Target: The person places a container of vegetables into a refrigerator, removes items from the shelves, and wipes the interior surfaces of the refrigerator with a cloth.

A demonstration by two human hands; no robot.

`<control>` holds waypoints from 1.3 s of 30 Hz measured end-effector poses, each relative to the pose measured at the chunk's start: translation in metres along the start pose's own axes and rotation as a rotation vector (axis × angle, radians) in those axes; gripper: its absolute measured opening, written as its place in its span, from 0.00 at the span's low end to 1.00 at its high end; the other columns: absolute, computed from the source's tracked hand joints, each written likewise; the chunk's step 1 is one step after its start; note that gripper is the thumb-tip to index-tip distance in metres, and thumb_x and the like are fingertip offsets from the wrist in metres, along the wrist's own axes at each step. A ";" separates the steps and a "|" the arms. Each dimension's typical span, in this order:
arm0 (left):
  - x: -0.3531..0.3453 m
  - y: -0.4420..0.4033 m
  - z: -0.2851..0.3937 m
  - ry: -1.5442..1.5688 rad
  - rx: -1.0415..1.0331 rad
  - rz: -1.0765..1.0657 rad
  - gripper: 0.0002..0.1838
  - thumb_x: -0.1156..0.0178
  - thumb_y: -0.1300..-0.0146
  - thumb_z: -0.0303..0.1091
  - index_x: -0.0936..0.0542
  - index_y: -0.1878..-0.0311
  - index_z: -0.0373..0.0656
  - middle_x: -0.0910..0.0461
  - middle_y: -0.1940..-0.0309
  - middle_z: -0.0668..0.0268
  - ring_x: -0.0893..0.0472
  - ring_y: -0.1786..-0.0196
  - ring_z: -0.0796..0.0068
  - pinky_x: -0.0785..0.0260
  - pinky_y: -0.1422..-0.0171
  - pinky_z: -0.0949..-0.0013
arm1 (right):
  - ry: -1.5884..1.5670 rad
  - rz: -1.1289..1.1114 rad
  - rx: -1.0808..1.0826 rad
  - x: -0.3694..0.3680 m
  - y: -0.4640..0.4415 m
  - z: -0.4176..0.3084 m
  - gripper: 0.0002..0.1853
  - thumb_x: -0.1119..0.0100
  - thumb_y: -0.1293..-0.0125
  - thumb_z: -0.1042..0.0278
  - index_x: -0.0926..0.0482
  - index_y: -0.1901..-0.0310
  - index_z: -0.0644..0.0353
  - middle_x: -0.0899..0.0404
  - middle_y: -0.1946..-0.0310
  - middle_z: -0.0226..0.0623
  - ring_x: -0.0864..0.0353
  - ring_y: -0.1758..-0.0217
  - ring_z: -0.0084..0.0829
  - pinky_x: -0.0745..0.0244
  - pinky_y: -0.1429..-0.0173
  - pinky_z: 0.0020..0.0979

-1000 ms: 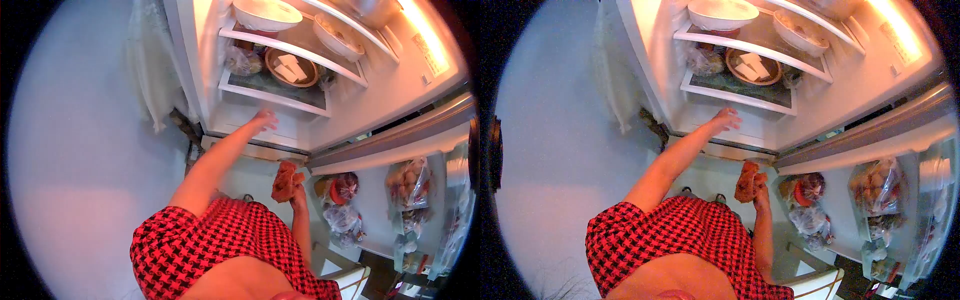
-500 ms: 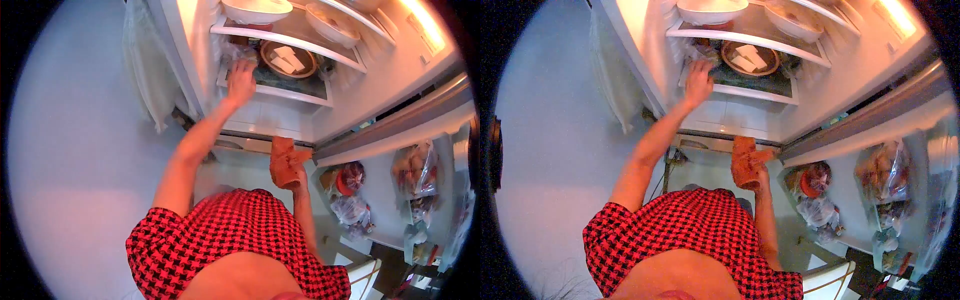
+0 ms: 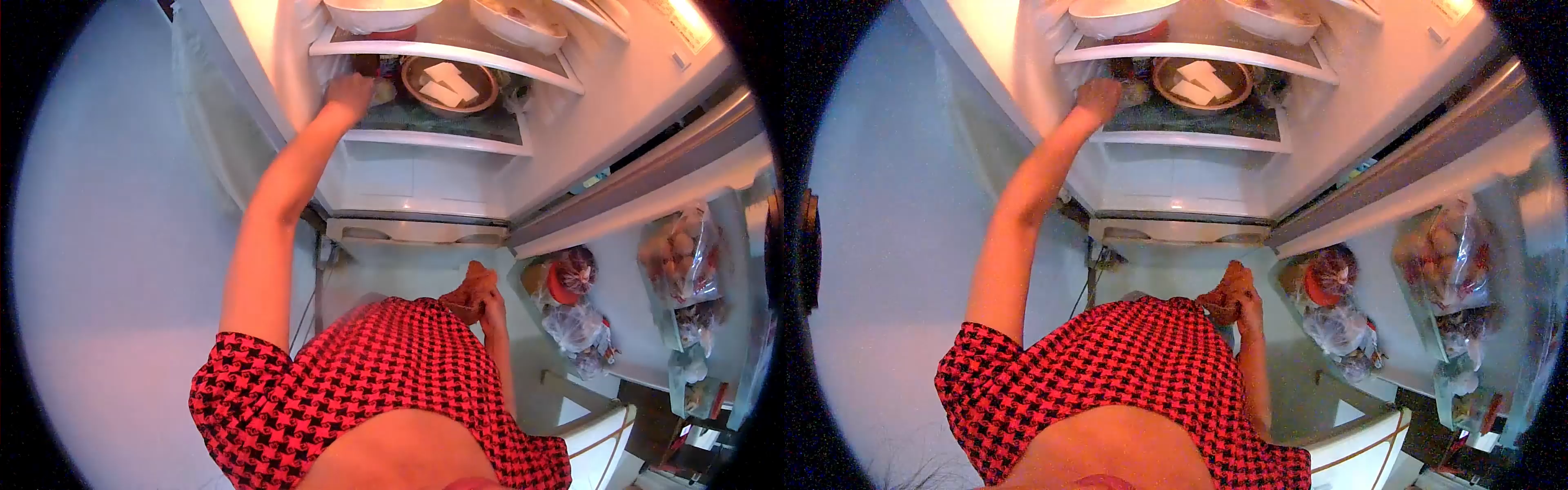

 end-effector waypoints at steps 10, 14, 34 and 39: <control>-0.015 -0.028 -0.029 0.993 0.346 -0.030 0.15 0.45 0.49 0.38 0.21 0.68 0.34 0.21 0.69 0.56 0.23 0.63 0.59 0.32 0.57 0.57 | -0.074 -0.174 0.380 -0.109 -0.072 -0.097 0.29 0.46 0.40 0.69 0.42 0.38 0.63 0.34 0.45 0.40 0.34 0.42 0.33 0.38 0.39 0.35; -0.006 -0.019 -0.023 1.399 0.419 -0.108 0.15 0.43 0.50 0.38 0.23 0.70 0.33 0.26 0.72 0.63 0.30 0.68 0.72 0.35 0.62 0.62 | 0.540 -0.064 0.576 -0.114 -0.149 -0.088 0.37 0.41 0.44 0.65 0.49 0.36 0.62 0.37 0.42 0.45 0.37 0.39 0.39 0.41 0.37 0.40; 0.035 0.003 0.006 1.207 0.161 0.050 0.17 0.45 0.50 0.30 0.27 0.56 0.34 0.24 0.70 0.59 0.24 0.68 0.69 0.31 0.66 0.68 | 0.803 -0.319 1.086 -0.383 -0.169 -0.125 0.17 0.43 0.52 0.73 0.24 0.56 0.59 0.21 0.69 0.44 0.21 0.63 0.41 0.29 0.57 0.34; 0.036 0.093 0.035 1.291 0.336 0.628 0.25 0.43 0.57 0.29 0.27 0.49 0.37 0.26 0.55 0.58 0.26 0.51 0.61 0.33 0.47 0.65 | 0.634 -0.502 0.809 -0.361 -0.140 -0.146 0.14 0.50 0.52 0.80 0.23 0.61 0.64 0.21 0.67 0.35 0.25 0.64 0.27 0.31 0.57 0.28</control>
Point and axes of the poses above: each hand's wrist, its own y-axis away from the middle knuckle, its own x-axis out of the back of the hand, z = x × y, the point moved 1 cm from there along -y, towards the middle knuckle
